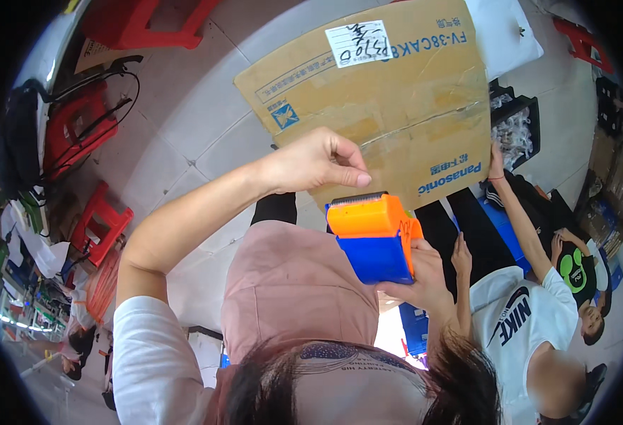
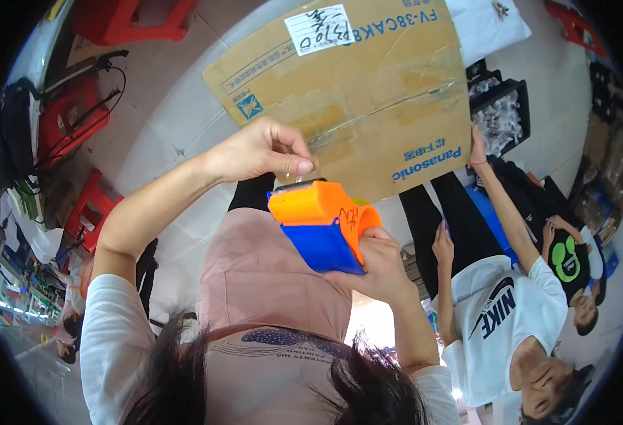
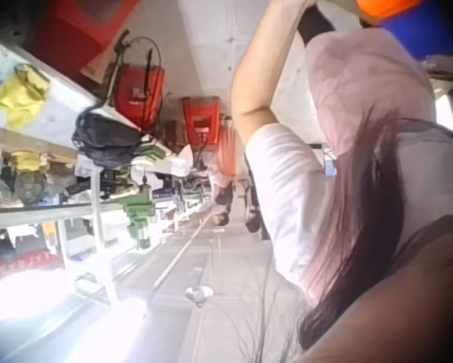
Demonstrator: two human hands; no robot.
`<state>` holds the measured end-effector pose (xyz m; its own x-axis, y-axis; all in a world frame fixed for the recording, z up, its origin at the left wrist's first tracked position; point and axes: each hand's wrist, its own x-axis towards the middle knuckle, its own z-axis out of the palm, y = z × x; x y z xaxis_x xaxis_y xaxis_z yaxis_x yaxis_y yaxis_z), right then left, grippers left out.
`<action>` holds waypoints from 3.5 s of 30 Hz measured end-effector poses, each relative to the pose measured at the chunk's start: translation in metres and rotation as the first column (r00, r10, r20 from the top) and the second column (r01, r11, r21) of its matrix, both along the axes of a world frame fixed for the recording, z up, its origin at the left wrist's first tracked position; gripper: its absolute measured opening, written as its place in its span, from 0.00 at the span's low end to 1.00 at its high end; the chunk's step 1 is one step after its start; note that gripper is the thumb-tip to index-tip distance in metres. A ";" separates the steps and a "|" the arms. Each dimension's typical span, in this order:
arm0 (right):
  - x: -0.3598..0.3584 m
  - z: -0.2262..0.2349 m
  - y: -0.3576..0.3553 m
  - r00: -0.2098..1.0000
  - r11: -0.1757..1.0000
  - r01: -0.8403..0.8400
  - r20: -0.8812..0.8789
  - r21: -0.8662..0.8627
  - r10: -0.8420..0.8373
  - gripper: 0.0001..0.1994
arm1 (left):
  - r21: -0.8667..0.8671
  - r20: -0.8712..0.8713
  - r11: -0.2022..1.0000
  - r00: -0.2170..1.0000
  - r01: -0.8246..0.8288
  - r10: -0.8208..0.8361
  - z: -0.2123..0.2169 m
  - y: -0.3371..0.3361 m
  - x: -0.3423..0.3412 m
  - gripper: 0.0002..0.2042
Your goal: Packing small plastic-wrapped components from trays into a larger cardboard shipping box using a tape dispenser.
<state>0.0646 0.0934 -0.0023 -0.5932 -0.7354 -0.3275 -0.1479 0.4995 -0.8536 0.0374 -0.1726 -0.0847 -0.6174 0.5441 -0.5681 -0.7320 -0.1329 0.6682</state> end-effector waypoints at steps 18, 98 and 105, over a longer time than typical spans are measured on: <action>-0.064 0.133 0.054 0.900 0.810 0.216 0.212 0.545 -0.382 0.26 | -0.440 -0.224 0.876 0.969 -0.199 0.108 -0.142 -0.172 -0.214 0.13; 0.137 0.058 -0.036 0.972 0.968 0.227 0.031 0.107 -0.231 0.23 | -0.050 -0.226 0.976 0.949 0.213 -0.219 0.049 -0.013 0.084 0.07; 0.073 0.080 -0.114 0.936 0.911 0.098 0.273 0.400 -0.221 0.23 | -0.232 -0.190 0.953 0.970 -0.195 0.152 0.000 -0.173 0.020 0.07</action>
<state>0.1372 -0.0211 0.0781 -0.5176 -0.4253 -0.7425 0.1980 0.7847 -0.5875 0.0570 -0.3454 -0.0845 -0.7876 0.2756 -0.5511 -0.5868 -0.0628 0.8073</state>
